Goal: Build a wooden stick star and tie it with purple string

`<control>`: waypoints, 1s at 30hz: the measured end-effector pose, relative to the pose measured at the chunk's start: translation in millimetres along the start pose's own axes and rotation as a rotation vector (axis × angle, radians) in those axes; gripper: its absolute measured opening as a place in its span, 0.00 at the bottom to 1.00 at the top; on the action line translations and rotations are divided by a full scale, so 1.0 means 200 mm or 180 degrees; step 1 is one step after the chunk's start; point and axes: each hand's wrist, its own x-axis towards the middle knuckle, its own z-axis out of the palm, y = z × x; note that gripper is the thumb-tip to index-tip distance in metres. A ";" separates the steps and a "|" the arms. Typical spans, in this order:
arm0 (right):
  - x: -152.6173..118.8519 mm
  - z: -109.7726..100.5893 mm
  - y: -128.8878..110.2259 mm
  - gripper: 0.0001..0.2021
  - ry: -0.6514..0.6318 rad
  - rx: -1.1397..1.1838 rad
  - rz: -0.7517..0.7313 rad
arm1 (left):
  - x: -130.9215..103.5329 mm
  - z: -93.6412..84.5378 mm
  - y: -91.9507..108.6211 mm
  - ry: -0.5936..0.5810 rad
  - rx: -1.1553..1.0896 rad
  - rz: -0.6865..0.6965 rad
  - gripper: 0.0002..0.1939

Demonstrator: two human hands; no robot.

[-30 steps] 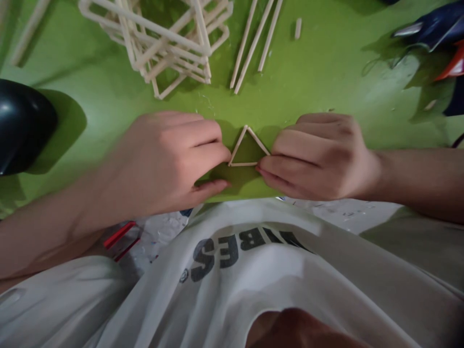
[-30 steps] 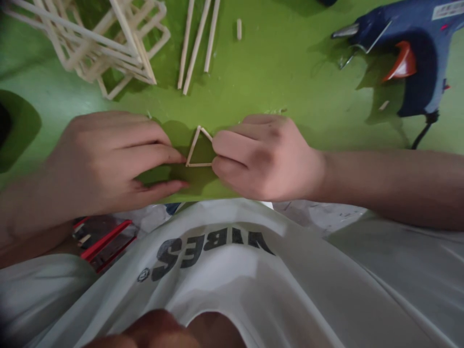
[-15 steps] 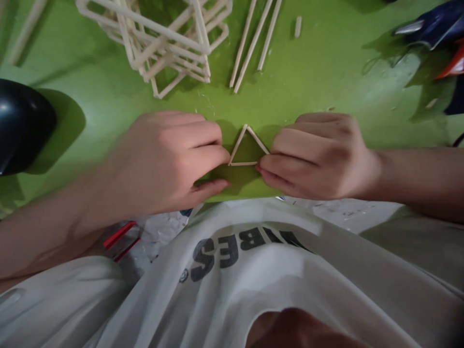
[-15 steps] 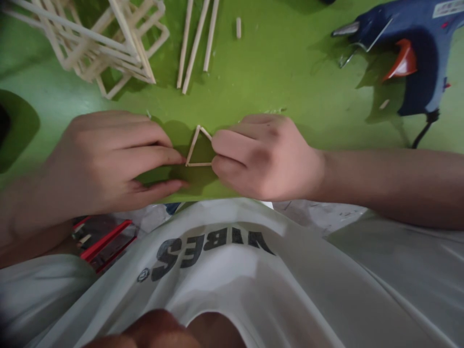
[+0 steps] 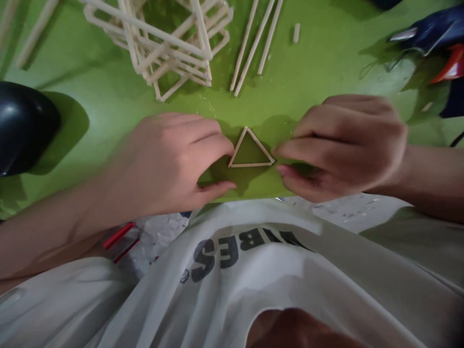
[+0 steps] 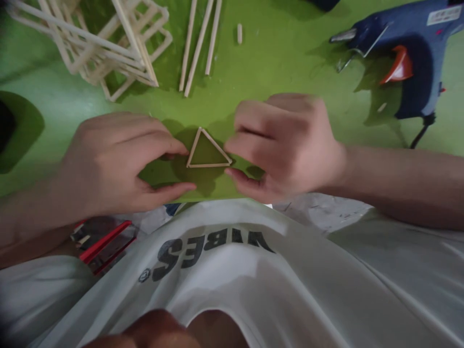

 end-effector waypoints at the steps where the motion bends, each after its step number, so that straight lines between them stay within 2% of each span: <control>1: 0.01 -0.01 0.00 0.12 -0.0097 -0.0016 0.0070 | 0.00 0.02 0.01 0.0096 0.0012 -0.0098 0.17; 4: 0.02 -0.02 -0.02 0.18 -0.0358 -0.0132 0.0189 | 0.03 0.05 0.07 0.0231 0.0114 -0.0329 0.15; 11: 0.00 0.01 -0.08 0.13 -0.0371 -0.0436 0.0326 | 0.06 0.06 0.11 0.0488 0.0114 -0.0471 0.10; 14: 0.02 0.01 -0.08 0.11 -0.0356 -0.0481 0.0204 | 0.06 0.06 0.11 0.0458 0.0135 -0.0539 0.11; 18: 0.03 0.00 -0.07 0.15 -0.0431 -0.0391 0.0006 | 0.06 0.06 0.11 0.0428 0.0136 -0.0638 0.13; 25: 0.02 0.01 -0.07 0.18 -0.0531 -0.0241 0.0034 | 0.07 0.05 0.11 0.0348 0.0099 -0.0685 0.14; 30: 0.02 0.00 -0.07 0.17 -0.0599 -0.0209 0.0099 | 0.07 0.06 0.11 0.0331 0.0132 -0.0642 0.14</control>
